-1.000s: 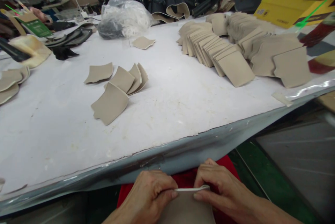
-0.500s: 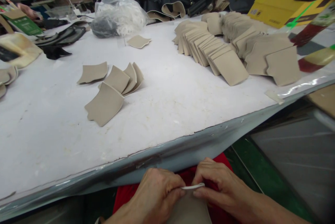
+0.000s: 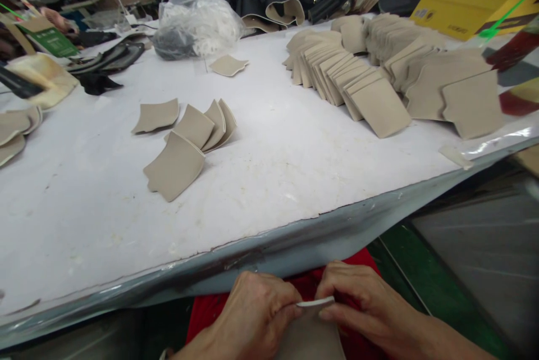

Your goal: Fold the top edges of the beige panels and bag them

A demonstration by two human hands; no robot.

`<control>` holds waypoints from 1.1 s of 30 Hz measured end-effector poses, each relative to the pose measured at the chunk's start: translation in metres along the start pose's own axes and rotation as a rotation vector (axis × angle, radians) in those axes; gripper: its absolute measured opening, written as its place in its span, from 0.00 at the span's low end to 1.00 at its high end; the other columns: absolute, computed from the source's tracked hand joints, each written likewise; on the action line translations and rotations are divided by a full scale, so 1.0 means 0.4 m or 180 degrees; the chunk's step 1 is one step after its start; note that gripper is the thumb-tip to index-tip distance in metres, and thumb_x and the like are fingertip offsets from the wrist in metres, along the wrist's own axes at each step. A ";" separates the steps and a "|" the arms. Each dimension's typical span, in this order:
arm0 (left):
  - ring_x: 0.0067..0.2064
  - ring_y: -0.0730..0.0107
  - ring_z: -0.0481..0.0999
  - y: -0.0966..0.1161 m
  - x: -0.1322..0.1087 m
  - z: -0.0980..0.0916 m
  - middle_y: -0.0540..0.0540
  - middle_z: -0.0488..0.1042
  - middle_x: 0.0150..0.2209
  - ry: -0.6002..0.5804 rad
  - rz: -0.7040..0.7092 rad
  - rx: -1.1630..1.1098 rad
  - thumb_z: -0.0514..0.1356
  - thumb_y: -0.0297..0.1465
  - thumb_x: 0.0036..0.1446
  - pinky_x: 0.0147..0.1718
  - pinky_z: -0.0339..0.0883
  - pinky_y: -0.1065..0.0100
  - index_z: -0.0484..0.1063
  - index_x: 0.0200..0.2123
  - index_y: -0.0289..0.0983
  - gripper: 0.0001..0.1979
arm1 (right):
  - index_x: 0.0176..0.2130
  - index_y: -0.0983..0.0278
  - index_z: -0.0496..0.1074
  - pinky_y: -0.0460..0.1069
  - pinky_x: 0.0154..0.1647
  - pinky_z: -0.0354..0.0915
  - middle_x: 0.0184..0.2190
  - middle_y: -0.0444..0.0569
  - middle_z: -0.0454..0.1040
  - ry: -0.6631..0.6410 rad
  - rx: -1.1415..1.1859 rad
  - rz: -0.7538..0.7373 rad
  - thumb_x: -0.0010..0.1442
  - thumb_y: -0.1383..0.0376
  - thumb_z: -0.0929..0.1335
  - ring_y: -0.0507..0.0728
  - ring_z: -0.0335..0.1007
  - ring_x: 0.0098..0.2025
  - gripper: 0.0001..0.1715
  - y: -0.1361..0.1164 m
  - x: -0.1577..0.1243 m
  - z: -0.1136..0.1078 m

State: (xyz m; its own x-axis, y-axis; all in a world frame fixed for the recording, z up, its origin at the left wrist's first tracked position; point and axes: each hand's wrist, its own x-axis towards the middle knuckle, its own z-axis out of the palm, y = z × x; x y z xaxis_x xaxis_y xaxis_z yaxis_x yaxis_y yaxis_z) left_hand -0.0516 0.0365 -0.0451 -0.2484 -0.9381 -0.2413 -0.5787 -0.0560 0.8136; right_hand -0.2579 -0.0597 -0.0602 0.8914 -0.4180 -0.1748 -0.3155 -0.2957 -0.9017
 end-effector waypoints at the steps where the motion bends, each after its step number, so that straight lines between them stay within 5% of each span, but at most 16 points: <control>1: 0.30 0.68 0.76 0.001 -0.001 -0.001 0.45 0.77 0.26 -0.0013 -0.0016 0.0008 0.56 0.30 0.63 0.29 0.56 0.71 0.78 0.30 0.34 0.12 | 0.33 0.62 0.73 0.47 0.34 0.61 0.30 0.44 0.73 0.0015 0.0020 -0.0016 0.69 0.53 0.64 0.53 0.69 0.33 0.19 -0.004 -0.001 -0.001; 11: 0.31 0.72 0.74 -0.014 -0.050 -0.069 0.50 0.77 0.28 -0.0227 -0.0806 -0.0160 0.57 0.29 0.62 0.30 0.58 0.75 0.79 0.33 0.37 0.10 | 0.32 0.61 0.72 0.45 0.33 0.63 0.28 0.44 0.74 0.0159 -0.0372 -0.0154 0.70 0.58 0.62 0.52 0.71 0.31 0.17 0.009 -0.020 0.000; 15: 0.31 0.71 0.75 -0.010 -0.060 -0.073 0.50 0.78 0.30 -0.0195 -0.0822 -0.0172 0.57 0.30 0.62 0.30 0.58 0.74 0.80 0.34 0.38 0.10 | 0.44 0.60 0.74 0.49 0.45 0.67 0.40 0.47 0.78 0.0163 -0.0857 -0.0369 0.66 0.62 0.67 0.57 0.74 0.42 0.08 -0.023 -0.002 0.003; 17: 0.33 0.71 0.75 -0.006 -0.057 -0.067 0.50 0.79 0.31 -0.0161 -0.0821 -0.0246 0.58 0.29 0.61 0.32 0.59 0.74 0.80 0.35 0.38 0.09 | 0.47 0.61 0.74 0.52 0.49 0.66 0.43 0.49 0.79 0.0153 -0.1125 -0.0447 0.62 0.67 0.70 0.60 0.74 0.45 0.12 -0.049 0.019 0.017; 26: 0.31 0.71 0.73 -0.008 -0.066 -0.059 0.49 0.76 0.29 -0.0007 -0.0914 -0.0363 0.57 0.29 0.61 0.30 0.57 0.74 0.78 0.35 0.35 0.09 | 0.34 0.63 0.74 0.52 0.35 0.59 0.31 0.47 0.78 -0.0627 -0.1747 -0.0421 0.65 0.73 0.63 0.58 0.73 0.32 0.12 -0.069 0.110 0.089; 30: 0.25 0.76 0.65 -0.012 -0.074 -0.055 0.54 0.66 0.20 0.0025 -0.0989 -0.0399 0.59 0.31 0.61 0.25 0.50 0.73 0.76 0.26 0.35 0.12 | 0.31 0.63 0.71 0.51 0.36 0.57 0.28 0.45 0.76 -0.0844 -0.1626 -0.0584 0.65 0.74 0.61 0.55 0.70 0.30 0.14 -0.063 0.092 0.074; 33: 0.23 0.79 0.59 -0.018 -0.077 -0.053 0.56 0.59 0.18 0.0084 -0.1011 -0.0421 0.62 0.30 0.58 0.23 0.46 0.73 0.72 0.22 0.34 0.12 | 0.30 0.62 0.70 0.51 0.38 0.58 0.26 0.44 0.75 -0.0602 -0.1386 -0.0524 0.70 0.70 0.58 0.53 0.69 0.28 0.20 -0.055 0.055 0.044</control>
State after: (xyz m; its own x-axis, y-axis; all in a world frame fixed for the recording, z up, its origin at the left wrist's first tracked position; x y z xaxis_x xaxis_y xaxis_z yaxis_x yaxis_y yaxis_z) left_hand -0.0231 0.0583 -0.0324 -0.0506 -0.8752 -0.4811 -0.5176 -0.3890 0.7621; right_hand -0.2256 -0.0474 -0.0513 0.9714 -0.1847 -0.1490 -0.2362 -0.6924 -0.6817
